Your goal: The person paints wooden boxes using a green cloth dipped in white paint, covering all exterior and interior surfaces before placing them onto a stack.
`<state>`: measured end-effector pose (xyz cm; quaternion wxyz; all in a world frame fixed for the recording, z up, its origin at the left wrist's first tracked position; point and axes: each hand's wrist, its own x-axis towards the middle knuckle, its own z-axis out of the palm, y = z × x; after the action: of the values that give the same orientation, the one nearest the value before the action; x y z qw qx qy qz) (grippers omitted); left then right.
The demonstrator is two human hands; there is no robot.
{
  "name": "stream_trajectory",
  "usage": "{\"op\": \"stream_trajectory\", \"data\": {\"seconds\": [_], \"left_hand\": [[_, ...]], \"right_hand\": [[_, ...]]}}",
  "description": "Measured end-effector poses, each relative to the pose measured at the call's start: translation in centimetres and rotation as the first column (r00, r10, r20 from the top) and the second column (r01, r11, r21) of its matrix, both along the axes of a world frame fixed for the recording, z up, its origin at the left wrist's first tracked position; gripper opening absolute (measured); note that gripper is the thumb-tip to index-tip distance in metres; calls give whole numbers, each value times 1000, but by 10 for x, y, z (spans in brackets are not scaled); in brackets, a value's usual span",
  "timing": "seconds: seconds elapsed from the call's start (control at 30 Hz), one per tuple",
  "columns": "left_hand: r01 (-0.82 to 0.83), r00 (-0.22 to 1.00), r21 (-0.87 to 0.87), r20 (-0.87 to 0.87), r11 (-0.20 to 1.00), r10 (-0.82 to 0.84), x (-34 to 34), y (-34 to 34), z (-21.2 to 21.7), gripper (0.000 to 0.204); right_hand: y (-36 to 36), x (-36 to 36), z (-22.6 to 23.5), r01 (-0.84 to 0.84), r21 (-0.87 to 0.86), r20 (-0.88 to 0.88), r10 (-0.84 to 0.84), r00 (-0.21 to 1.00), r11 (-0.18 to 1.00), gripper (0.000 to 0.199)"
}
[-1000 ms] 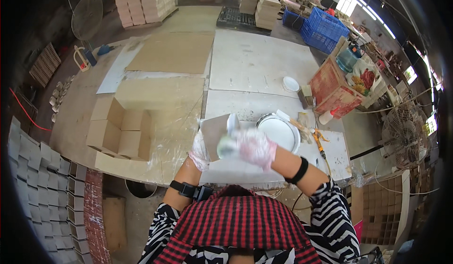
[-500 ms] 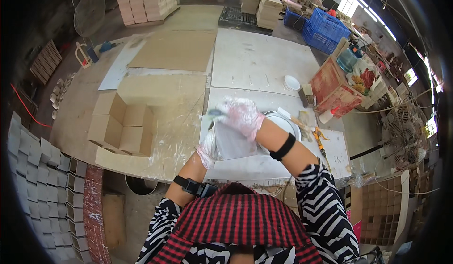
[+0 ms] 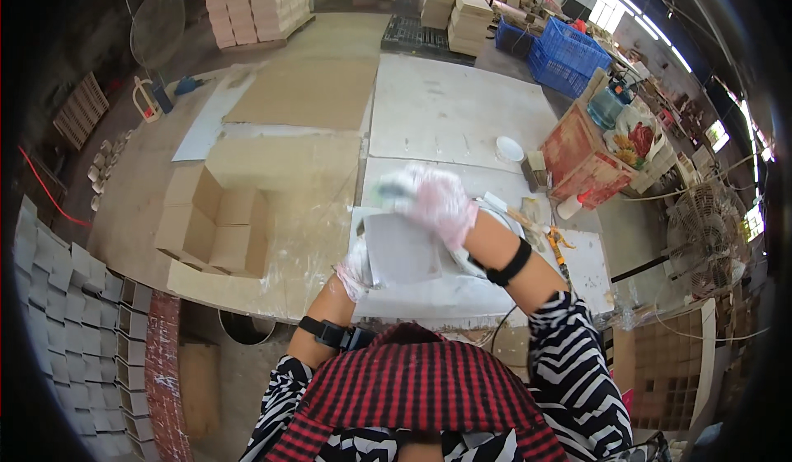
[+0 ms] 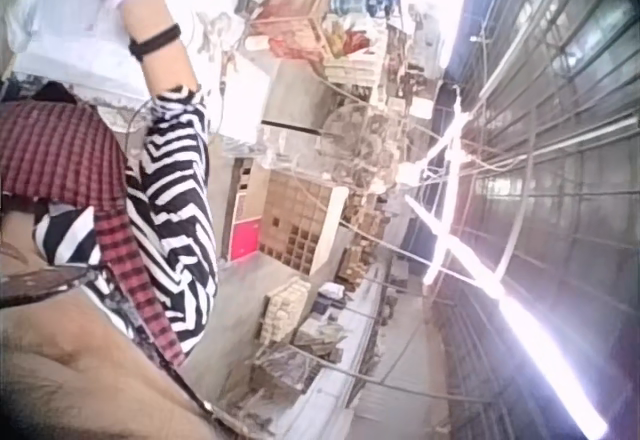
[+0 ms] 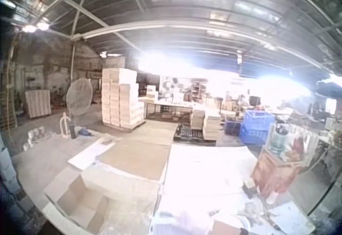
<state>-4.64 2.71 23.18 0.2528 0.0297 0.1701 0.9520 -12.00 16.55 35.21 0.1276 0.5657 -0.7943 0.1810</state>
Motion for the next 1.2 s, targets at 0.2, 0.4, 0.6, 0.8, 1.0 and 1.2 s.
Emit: {"op": "stream_trajectory", "data": {"seconds": [0.2,0.4,0.6,0.8,1.0,1.2], "left_hand": [[-183,892,-423,-451,888,-31,-8,-11,-28,42],[-127,941,-245,-337,961,38,-14,-8,-26,37],[-142,966,-215,-244,966,88,-21,-21,-72,37],[-220,971,-117,-118,968,207,-7,-19,-2,40],[-168,974,-350,-204,922,100,-17,-24,-10,43],[-90,974,-74,-214,993,73,-16,-30,-22,41]], "right_hand": [[6,2,-17,-73,108,-145,88,985,992,27],[13,-4,0,16,-6,67,-16,998,1000,32],[-13,22,-18,-239,100,-194,255,947,966,31],[13,66,-24,-290,461,252,189,949,839,31],[10,-3,-11,-329,-81,-159,314,936,941,28],[6,-3,-43,-250,46,-247,253,935,967,47]]}}
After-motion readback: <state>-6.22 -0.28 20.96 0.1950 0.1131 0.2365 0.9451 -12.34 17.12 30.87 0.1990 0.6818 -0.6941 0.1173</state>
